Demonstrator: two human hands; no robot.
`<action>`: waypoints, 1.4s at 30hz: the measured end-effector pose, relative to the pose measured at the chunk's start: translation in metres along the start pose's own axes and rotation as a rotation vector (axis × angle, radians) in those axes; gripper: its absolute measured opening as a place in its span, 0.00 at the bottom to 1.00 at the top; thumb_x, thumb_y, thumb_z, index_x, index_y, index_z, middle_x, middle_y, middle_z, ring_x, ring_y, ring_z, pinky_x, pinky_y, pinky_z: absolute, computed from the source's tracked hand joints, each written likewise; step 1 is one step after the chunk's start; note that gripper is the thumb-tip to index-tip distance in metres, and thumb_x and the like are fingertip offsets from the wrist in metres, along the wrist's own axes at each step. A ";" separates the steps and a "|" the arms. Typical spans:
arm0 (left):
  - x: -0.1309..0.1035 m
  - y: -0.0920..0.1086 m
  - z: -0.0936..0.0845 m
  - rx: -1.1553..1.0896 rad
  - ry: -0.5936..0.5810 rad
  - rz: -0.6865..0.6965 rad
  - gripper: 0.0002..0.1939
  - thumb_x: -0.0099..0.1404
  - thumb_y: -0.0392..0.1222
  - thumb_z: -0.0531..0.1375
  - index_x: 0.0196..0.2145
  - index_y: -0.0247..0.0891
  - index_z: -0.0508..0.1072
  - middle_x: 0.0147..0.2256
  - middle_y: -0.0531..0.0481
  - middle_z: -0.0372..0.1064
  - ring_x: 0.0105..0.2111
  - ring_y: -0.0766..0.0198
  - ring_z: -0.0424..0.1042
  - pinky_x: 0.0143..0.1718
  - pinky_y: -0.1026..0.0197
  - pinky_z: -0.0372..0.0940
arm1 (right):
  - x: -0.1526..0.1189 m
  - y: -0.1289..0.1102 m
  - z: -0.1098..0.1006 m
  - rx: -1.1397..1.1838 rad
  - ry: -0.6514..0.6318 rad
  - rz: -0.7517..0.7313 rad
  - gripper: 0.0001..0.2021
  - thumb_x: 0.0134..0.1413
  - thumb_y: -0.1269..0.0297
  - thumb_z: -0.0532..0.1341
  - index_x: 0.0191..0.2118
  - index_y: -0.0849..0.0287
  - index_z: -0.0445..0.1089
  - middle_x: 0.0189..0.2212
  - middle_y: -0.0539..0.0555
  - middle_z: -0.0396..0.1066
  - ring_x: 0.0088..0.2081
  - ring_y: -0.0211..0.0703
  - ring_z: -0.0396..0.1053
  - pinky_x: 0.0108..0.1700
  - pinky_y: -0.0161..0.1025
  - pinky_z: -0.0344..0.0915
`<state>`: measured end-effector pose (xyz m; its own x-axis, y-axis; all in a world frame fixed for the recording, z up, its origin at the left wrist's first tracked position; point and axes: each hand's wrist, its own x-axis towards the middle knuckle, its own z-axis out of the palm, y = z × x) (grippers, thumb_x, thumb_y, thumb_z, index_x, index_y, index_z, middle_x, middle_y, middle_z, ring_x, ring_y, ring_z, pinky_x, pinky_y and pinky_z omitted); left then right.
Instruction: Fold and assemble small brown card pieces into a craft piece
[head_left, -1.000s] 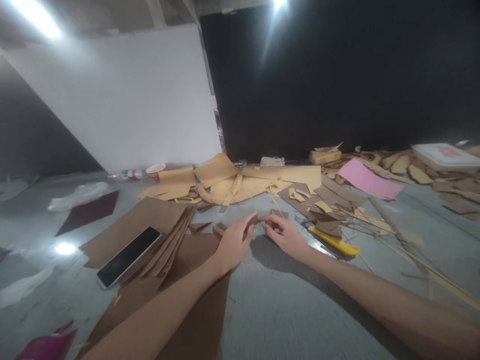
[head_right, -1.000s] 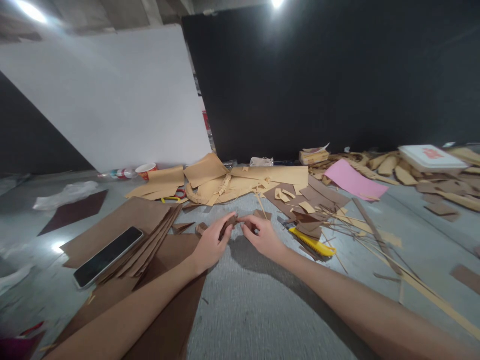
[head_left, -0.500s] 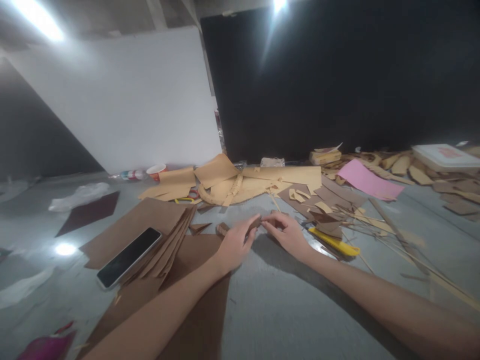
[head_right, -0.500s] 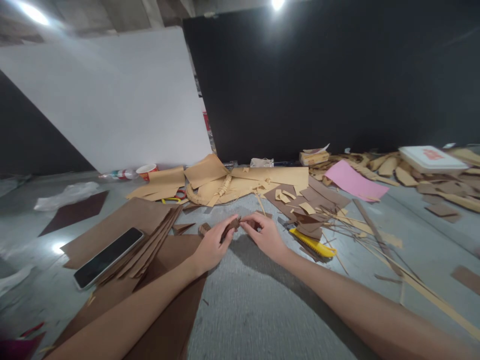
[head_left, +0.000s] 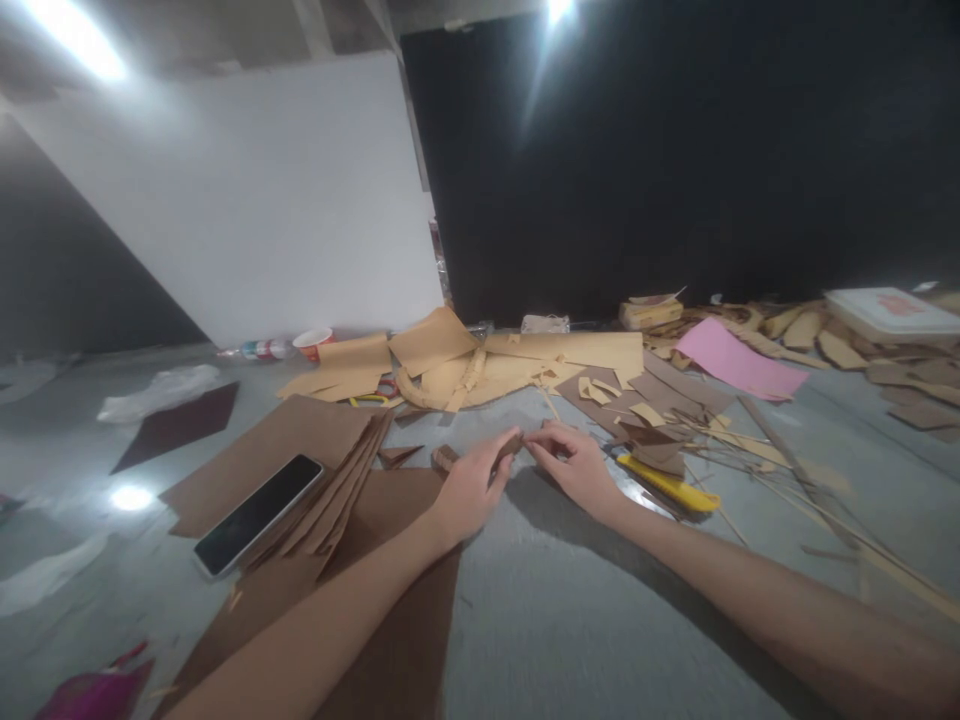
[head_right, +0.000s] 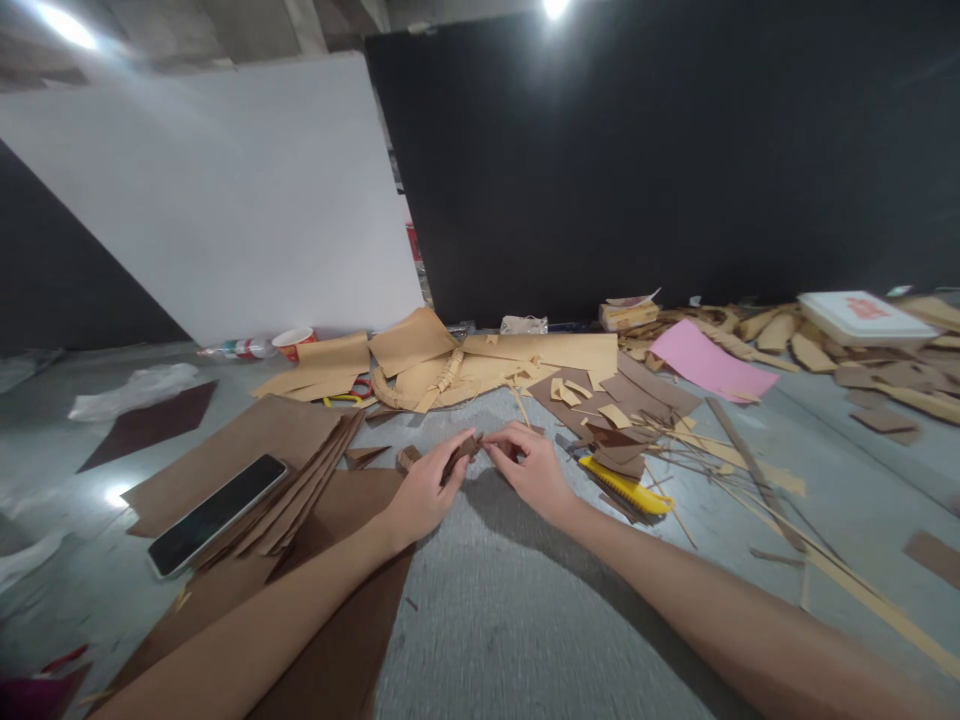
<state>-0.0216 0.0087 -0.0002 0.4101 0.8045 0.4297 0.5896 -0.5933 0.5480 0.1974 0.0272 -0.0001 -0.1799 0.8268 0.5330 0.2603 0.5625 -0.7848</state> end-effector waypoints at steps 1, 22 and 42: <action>0.000 0.000 0.000 0.001 -0.002 0.000 0.23 0.84 0.49 0.48 0.70 0.43 0.66 0.65 0.41 0.72 0.64 0.54 0.73 0.67 0.48 0.67 | 0.000 0.001 0.000 -0.005 0.006 0.005 0.14 0.70 0.52 0.63 0.38 0.55 0.79 0.27 0.51 0.70 0.29 0.42 0.66 0.34 0.39 0.65; 0.001 0.003 -0.001 0.007 0.009 -0.006 0.23 0.84 0.49 0.48 0.70 0.44 0.66 0.63 0.41 0.74 0.62 0.54 0.75 0.65 0.49 0.69 | -0.002 -0.002 0.000 -0.077 -0.011 -0.052 0.11 0.72 0.56 0.61 0.38 0.54 0.77 0.27 0.50 0.67 0.30 0.43 0.65 0.37 0.41 0.64; 0.002 0.002 -0.001 0.016 -0.008 0.033 0.23 0.84 0.48 0.47 0.70 0.43 0.66 0.63 0.41 0.74 0.61 0.54 0.75 0.64 0.49 0.70 | -0.001 0.000 0.000 -0.039 -0.052 -0.044 0.14 0.72 0.52 0.63 0.37 0.54 0.76 0.26 0.49 0.65 0.30 0.43 0.64 0.35 0.40 0.62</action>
<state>-0.0201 0.0087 0.0021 0.4348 0.7847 0.4417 0.5865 -0.6190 0.5223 0.1972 0.0266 -0.0005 -0.2405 0.8008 0.5486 0.2877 0.5986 -0.7476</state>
